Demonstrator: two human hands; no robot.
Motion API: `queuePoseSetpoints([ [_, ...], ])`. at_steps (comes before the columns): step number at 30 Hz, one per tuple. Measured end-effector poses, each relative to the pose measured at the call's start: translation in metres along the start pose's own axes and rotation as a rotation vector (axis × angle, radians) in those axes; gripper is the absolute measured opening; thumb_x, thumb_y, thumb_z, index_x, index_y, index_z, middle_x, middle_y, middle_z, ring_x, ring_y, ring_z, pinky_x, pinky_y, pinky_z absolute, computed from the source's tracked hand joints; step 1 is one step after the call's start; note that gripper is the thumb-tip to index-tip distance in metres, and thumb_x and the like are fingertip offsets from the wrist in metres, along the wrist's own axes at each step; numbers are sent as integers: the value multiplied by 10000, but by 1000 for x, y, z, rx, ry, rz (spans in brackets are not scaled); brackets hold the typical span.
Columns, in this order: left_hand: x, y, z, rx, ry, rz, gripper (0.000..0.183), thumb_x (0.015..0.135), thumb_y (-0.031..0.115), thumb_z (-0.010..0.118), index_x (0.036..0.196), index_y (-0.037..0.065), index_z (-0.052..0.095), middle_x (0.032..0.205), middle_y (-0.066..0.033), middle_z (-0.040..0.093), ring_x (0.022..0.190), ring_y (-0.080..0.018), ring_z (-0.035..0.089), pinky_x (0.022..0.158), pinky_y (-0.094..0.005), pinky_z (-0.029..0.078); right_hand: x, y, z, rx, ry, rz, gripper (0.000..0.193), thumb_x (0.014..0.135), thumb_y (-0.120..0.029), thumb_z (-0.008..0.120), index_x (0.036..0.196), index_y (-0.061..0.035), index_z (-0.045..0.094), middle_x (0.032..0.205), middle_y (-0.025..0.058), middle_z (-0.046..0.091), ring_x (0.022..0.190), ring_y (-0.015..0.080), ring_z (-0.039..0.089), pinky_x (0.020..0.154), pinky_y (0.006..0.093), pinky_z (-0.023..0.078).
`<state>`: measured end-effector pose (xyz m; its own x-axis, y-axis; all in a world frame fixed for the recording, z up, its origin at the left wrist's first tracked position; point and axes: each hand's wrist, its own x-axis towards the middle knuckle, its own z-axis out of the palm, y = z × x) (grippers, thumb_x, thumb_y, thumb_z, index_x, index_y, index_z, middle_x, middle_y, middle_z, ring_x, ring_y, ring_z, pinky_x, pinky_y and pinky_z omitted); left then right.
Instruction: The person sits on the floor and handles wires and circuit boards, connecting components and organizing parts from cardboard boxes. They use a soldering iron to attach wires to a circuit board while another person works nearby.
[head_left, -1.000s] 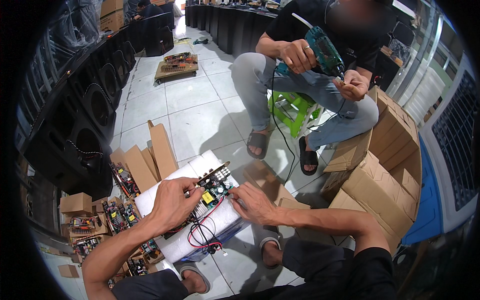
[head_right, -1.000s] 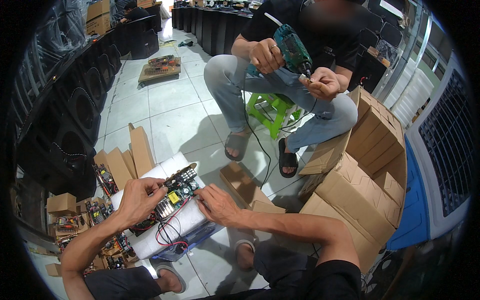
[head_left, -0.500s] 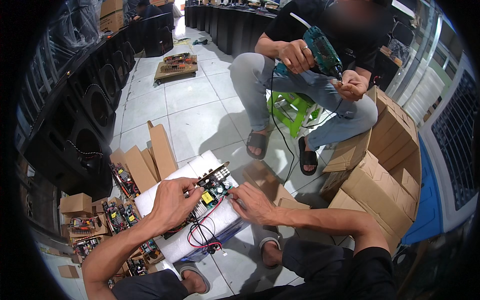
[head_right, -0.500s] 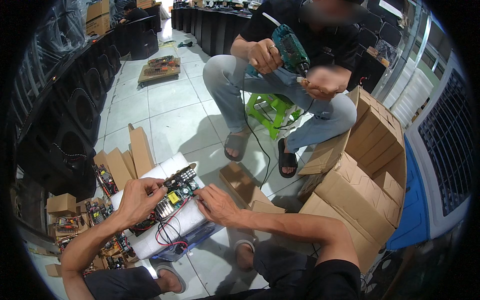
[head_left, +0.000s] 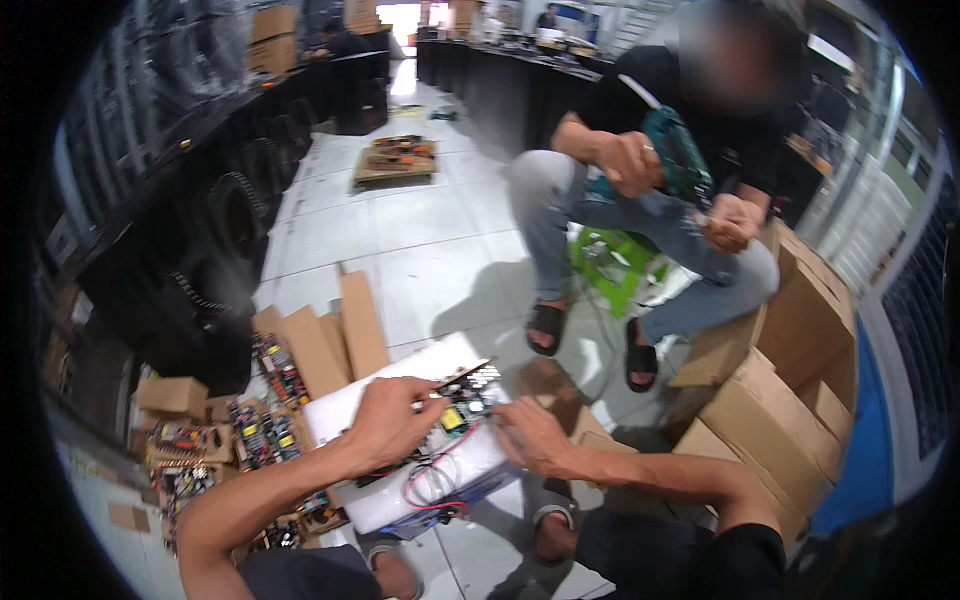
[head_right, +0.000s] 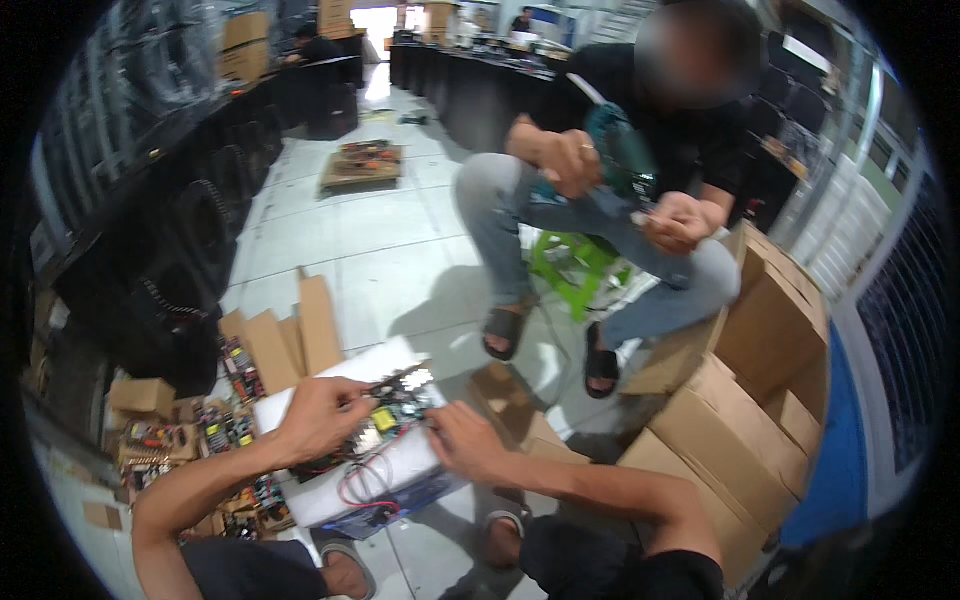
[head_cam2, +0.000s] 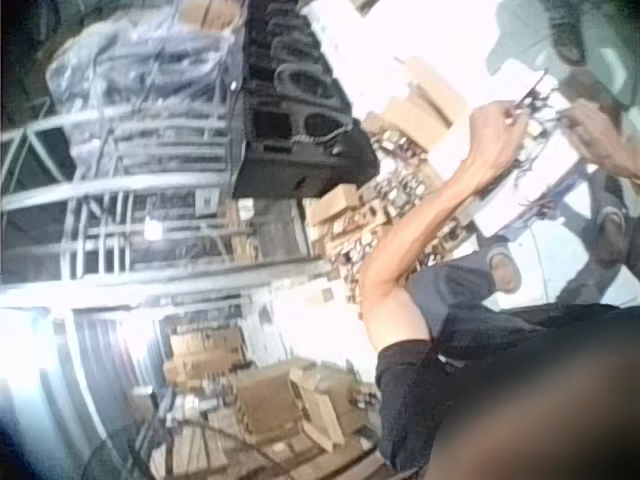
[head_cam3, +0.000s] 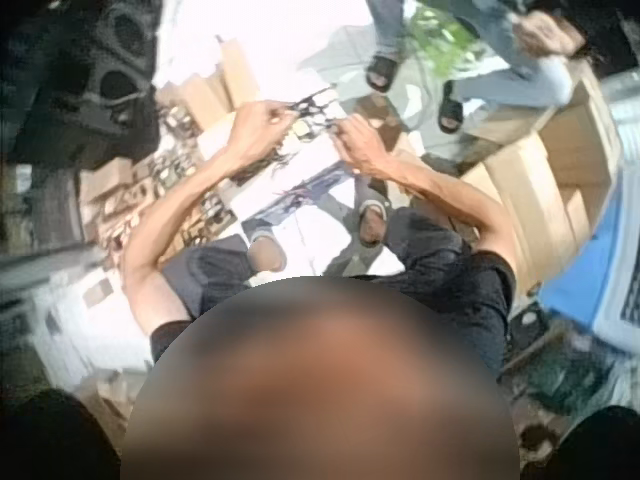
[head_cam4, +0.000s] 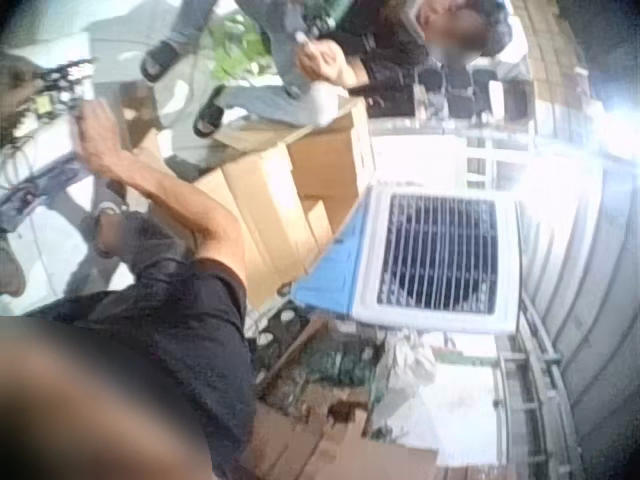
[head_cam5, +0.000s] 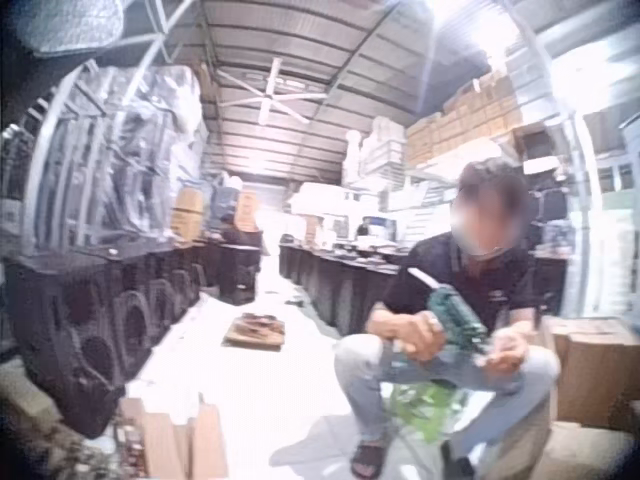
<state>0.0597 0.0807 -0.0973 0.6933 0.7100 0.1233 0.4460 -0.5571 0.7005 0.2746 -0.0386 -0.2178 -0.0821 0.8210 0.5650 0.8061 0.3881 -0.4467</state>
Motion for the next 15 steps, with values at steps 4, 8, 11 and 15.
queuePoseSetpoints([
  [4, 1, -1, -5, 66, -70, -1, 296, 883, 261, 660, 826, -25, 704, 705, -211, 662, 635, -377, 656, 633, -448, 508, 2, -4, -4, -11, 0, -21, 314, 820, -37, 719, 1105, 6, 594, 888, 125, 613, 819, 298, 598, 710, 388, 493],
  [8, -2, -9, 0, 40, -28, 40, 290, 883, 258, 663, 856, -25, 715, 732, -213, 675, 650, -382, 662, 638, -445, 512, 6, -6, -3, -7, 13, -37, 321, 809, -21, 722, 1101, 8, 592, 876, 120, 604, 817, 295, 593, 701, 396, 487],
  [11, -2, -1, -2, 39, -43, -49, 300, 867, 237, 680, 881, -61, 718, 842, -234, 712, 711, -363, 701, 690, -420, 541, 5, -3, -3, -18, 10, -57, 319, 808, -13, 715, 1100, 10, 588, 856, 109, 588, 801, 285, 584, 694, 388, 486],
  [15, -1, 1, -4, 34, -41, -63, 328, 859, 219, 687, 728, -81, 664, 1002, -242, 730, 773, -383, 718, 758, -410, 558, 5, -3, 0, 7, 21, -54, 331, 803, -9, 717, 1106, 13, 587, 861, 106, 584, 799, 274, 583, 693, 380, 487],
])
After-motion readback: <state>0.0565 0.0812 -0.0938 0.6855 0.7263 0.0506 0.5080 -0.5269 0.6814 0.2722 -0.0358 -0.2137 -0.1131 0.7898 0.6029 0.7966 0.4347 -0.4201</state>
